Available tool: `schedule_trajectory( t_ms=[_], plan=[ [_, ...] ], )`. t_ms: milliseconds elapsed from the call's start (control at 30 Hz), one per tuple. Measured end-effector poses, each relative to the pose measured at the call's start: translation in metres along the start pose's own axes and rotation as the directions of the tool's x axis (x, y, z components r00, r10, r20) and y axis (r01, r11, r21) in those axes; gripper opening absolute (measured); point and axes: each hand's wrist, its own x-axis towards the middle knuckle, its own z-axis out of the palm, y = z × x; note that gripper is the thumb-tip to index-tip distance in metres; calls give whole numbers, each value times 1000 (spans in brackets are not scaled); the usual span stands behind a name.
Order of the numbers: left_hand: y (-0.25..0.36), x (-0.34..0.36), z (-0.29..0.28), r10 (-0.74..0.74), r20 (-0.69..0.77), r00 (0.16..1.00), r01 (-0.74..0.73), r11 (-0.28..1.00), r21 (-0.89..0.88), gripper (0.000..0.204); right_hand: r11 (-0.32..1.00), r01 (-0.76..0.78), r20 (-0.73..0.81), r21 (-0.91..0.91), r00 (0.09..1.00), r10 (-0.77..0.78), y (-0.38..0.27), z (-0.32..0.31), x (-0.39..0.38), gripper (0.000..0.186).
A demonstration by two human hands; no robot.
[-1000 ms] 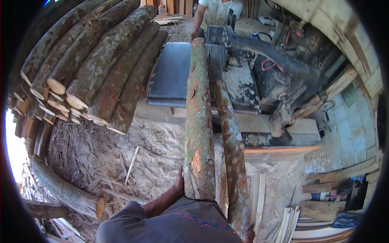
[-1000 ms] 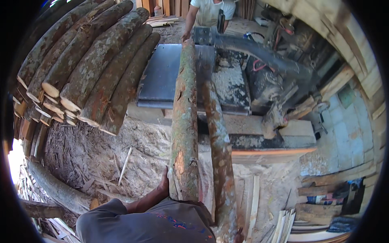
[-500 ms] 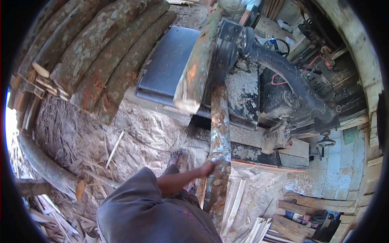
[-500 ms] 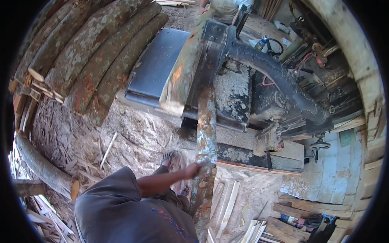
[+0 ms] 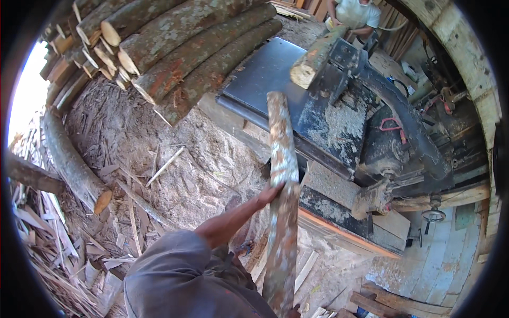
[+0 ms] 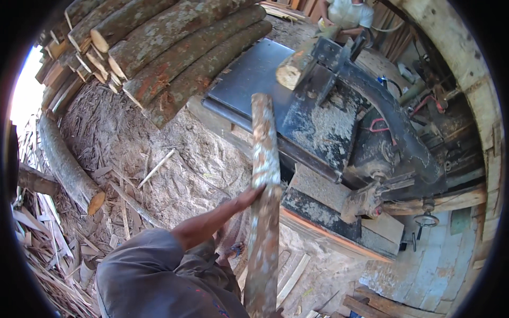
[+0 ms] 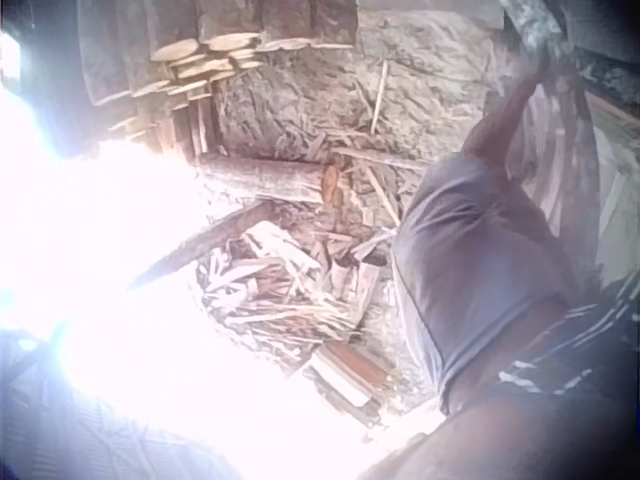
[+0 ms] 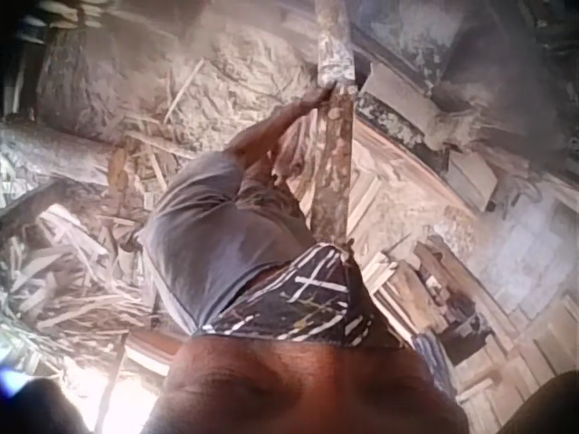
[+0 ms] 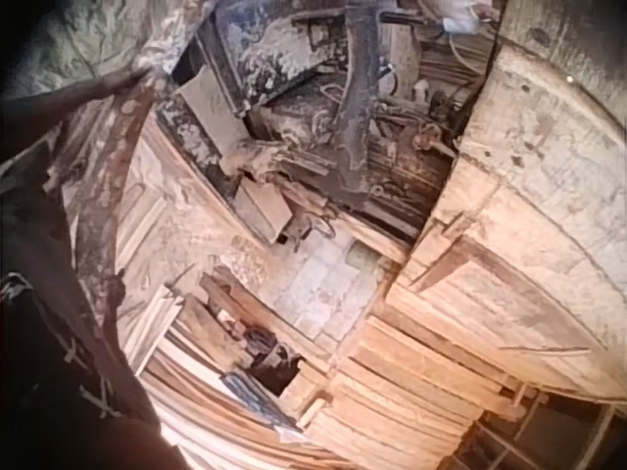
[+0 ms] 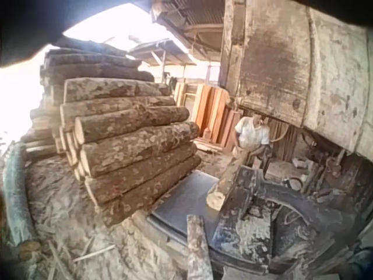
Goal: The person feeds small logs into a large saw to cut them into planks, assisted by another person who handles the resulting boards and positions the logs.
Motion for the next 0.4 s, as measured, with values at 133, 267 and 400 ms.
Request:
schedule_trajectory(
  t_ms=[133, 267, 400],
  plan=[
    [108, 0, -50, 113, -171, 979, -80, 979, 189, 77, 781, 618, 104, 90, 774, -624, -163, 37, -20, 57],
    [134, -94, -107, 262, -234, 936, -223, 958, 179, 76, 607, 594, 321, 529, 522, -790, -380, 163, -24, 57],
    [80, -157, -214, 126, -356, 926, -8, 949, 315, 66, 659, 426, 381, 620, 571, -727, -559, 274, -42, 74]
  ],
)
